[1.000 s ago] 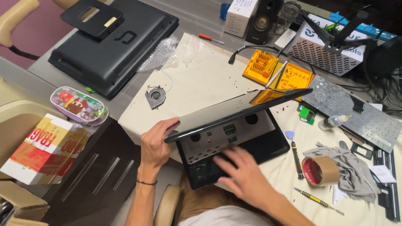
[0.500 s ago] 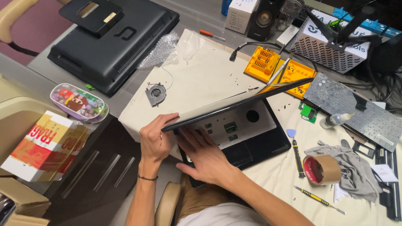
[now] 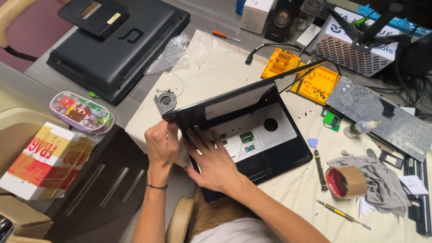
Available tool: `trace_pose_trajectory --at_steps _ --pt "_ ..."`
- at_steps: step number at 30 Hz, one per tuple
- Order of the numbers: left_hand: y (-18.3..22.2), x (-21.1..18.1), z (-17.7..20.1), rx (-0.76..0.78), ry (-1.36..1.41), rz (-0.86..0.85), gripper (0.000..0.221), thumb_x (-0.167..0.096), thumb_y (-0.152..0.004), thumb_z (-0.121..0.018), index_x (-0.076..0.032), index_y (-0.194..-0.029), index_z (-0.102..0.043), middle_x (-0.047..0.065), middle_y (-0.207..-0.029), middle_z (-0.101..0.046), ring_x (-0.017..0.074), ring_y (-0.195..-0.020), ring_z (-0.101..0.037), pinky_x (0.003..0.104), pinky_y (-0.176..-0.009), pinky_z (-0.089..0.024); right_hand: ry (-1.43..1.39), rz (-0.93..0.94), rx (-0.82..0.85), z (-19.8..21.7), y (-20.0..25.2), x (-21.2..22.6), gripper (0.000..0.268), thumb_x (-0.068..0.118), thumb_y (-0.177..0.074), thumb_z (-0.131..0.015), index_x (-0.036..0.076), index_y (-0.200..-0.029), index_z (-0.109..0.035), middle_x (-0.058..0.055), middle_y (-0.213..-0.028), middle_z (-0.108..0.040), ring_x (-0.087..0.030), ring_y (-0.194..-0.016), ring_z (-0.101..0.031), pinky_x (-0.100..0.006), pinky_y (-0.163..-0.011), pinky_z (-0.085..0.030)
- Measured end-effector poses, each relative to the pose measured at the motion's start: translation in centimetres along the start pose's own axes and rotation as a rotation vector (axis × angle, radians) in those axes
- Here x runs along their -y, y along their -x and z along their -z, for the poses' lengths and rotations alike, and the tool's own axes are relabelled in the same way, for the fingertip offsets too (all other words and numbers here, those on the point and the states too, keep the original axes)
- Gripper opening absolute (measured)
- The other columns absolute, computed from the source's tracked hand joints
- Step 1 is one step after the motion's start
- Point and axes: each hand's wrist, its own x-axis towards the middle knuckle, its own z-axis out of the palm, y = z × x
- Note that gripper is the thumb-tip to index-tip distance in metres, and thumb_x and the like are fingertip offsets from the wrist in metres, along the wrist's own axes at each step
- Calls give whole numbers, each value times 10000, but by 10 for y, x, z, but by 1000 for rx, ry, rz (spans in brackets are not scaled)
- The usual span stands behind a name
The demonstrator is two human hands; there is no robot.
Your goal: Using a plastic spudger and fingers to pry the plastic bezel away from a laptop screen assembly.
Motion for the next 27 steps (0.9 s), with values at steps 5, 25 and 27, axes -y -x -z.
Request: trace_pose_trajectory --at_steps 5,25,27 --pt "-14 -16 4 -4 18 79 825 -723 -1199 -225 -205 -605 -466 -11 -472 -345 144 -481 -396 294 -523 -395 33 25 -41 1 1 -1 740 554 -1032 -565 168 -1663 -539 -161 -1689 -548 -365 -1603 -481 -655 -1316 -313" --pt "-54 -10 1 14 36 254 866 -612 -1267 -311 -178 -539 -490 51 -445 -449 202 -520 -378 376 -626 -388 -151 -15 153 18 -2 2 732 524 -1099 -466 123 -1712 -465 -233 -1788 -407 -430 -1696 -313 -718 -1349 -172" --pt "-59 -16 2 18 47 253 872 -592 -1274 -319 -162 -538 -505 64 -451 -479 217 -523 -394 389 -641 -400 -151 -20 162 20 -2 2 737 528 -1099 -463 122 -1714 -466 -230 -1795 -401 -428 -1700 -307 -718 -1353 -162"
